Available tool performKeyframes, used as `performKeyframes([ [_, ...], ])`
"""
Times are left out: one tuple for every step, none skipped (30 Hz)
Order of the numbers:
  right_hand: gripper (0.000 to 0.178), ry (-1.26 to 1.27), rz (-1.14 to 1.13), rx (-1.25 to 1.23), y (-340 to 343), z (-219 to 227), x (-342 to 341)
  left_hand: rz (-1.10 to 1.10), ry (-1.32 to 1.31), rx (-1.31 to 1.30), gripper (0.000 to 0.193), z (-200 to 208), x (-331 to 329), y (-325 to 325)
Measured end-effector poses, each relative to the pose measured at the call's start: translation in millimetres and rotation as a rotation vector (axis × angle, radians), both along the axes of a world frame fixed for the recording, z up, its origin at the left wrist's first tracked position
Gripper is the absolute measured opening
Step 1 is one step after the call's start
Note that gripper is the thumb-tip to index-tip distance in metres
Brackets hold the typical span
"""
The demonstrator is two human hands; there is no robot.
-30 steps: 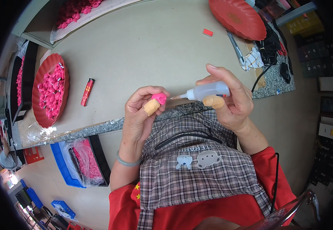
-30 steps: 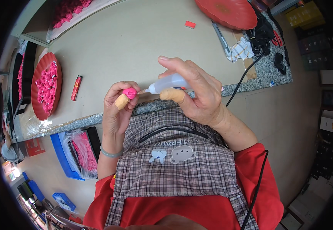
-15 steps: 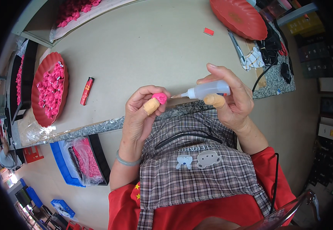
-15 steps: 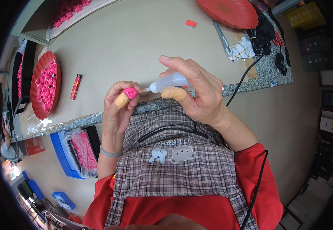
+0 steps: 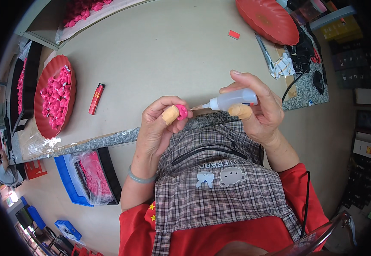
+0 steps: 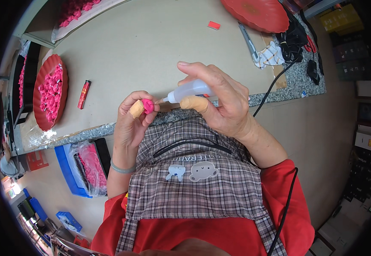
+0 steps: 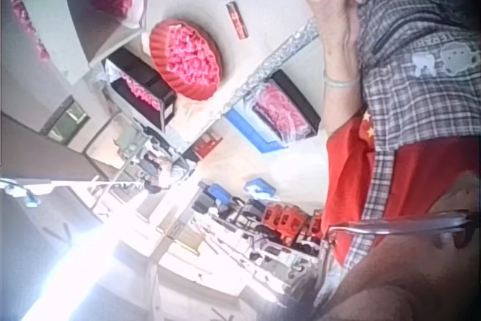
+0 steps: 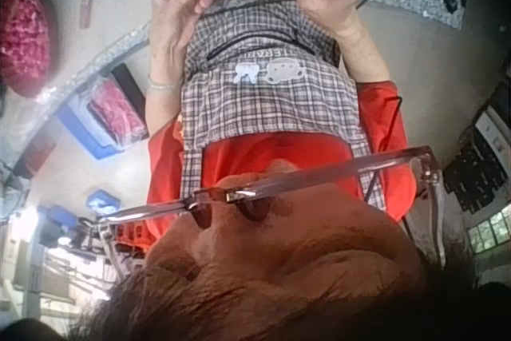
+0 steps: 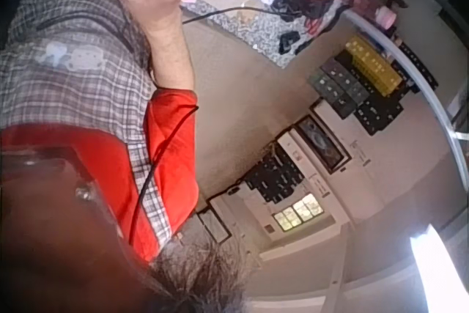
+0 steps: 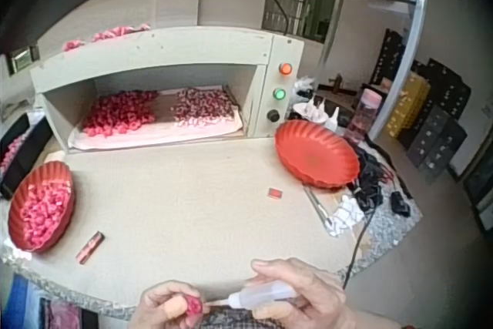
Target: The person assembles small figurines by retrieving parts from a tray, applying adhesive using a glue bottle, attaching the components together by hand, and placing the finished pieces into a plate.
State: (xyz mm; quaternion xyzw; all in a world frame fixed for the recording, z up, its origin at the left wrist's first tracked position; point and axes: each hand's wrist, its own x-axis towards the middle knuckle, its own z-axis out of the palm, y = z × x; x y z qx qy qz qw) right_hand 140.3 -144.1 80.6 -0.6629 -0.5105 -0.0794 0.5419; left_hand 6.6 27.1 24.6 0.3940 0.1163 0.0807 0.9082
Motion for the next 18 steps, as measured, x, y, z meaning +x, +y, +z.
performKeyframes([
  [0.045, 0.002, 0.007, 0.002, 0.0, 0.0, 0.1, 0.001, 0.0, -0.001, 0.026, -0.1, 0.0, 0.0],
  [0.045, 0.003, 0.008, 0.001, 0.0, 0.1, -0.1, -0.009, 0.0, -0.006, 0.027, -0.2, 0.3, 0.1],
  [0.045, 0.009, 0.01, 0.001, 0.0, 0.4, -0.3, -0.018, 0.0, -0.011, 0.029, -0.4, 0.5, 0.2],
  [0.045, 0.015, 0.012, 0.001, 0.1, 0.5, -0.5, -0.017, 0.0, -0.011, 0.029, -1.2, 0.3, 0.6],
  [0.045, 0.015, 0.013, 0.001, 0.1, 0.4, -0.5, -0.027, 0.001, -0.015, 0.03, -2.5, -0.1, 1.3],
  [0.045, 0.018, 0.016, -0.002, 0.0, 0.2, -0.6, -0.036, 0.002, -0.018, 0.032, -3.3, -0.4, 1.7],
  [0.045, 0.02, 0.02, -0.004, 0.0, 0.0, -0.6, -0.035, 0.002, -0.018, 0.032, -2.7, -0.4, 1.8],
  [0.045, 0.02, 0.021, -0.004, -0.3, -0.3, -0.4, -0.04, 0.009, -0.027, 0.034, -1.6, -0.3, 1.8],
  [0.045, 0.023, 0.023, -0.007, -0.8, -0.6, -0.2, -0.045, 0.016, -0.037, 0.036, -0.9, -0.2, 1.9],
  [0.045, 0.025, 0.025, -0.011, -1.1, -0.7, -0.2, -0.045, 0.016, -0.037, 0.036, -1.6, -0.2, 2.1],
  [0.045, 0.026, 0.026, -0.01, -1.3, -0.4, -0.6, -0.047, 0.02, -0.033, 0.037, -2.8, -0.2, 2.4],
  [0.045, 0.024, 0.018, -0.019, -1.5, 0.0, -1.1, -0.049, 0.025, -0.029, 0.038, -3.4, -0.3, 2.5],
  [0.045, 0.023, 0.008, -0.027, -1.9, 0.2, -1.3, -0.05, 0.025, -0.029, 0.038, -2.9, -0.1, 2.2],
  [0.045, 0.023, 0.007, -0.028, -2.2, 0.2, -1.3, -0.055, 0.025, -0.021, 0.038, -1.7, 0.2, 1.8],
  [0.046, 0.06, 0.014, -0.02, -2.5, 0.1, -1.3, -0.06, 0.025, -0.013, 0.038, -0.9, 0.4, 1.5],
  [0.046, 0.096, 0.022, -0.013, -2.6, -0.1, -1.5, -0.06, 0.025, -0.013, 0.038, -0.5, 0.2, 1.4],
  [0.046, 0.097, 0.022, -0.013, -2.7, 0.1, -1.4, -0.059, 0.027, -0.001, 0.038, -0.2, 0.0, 1.3],
  [0.046, 0.096, 0.023, -0.004, -2.5, 0.6, -1.1, -0.059, 0.028, 0.01, 0.039, -0.1, -0.2, 1.2],
])
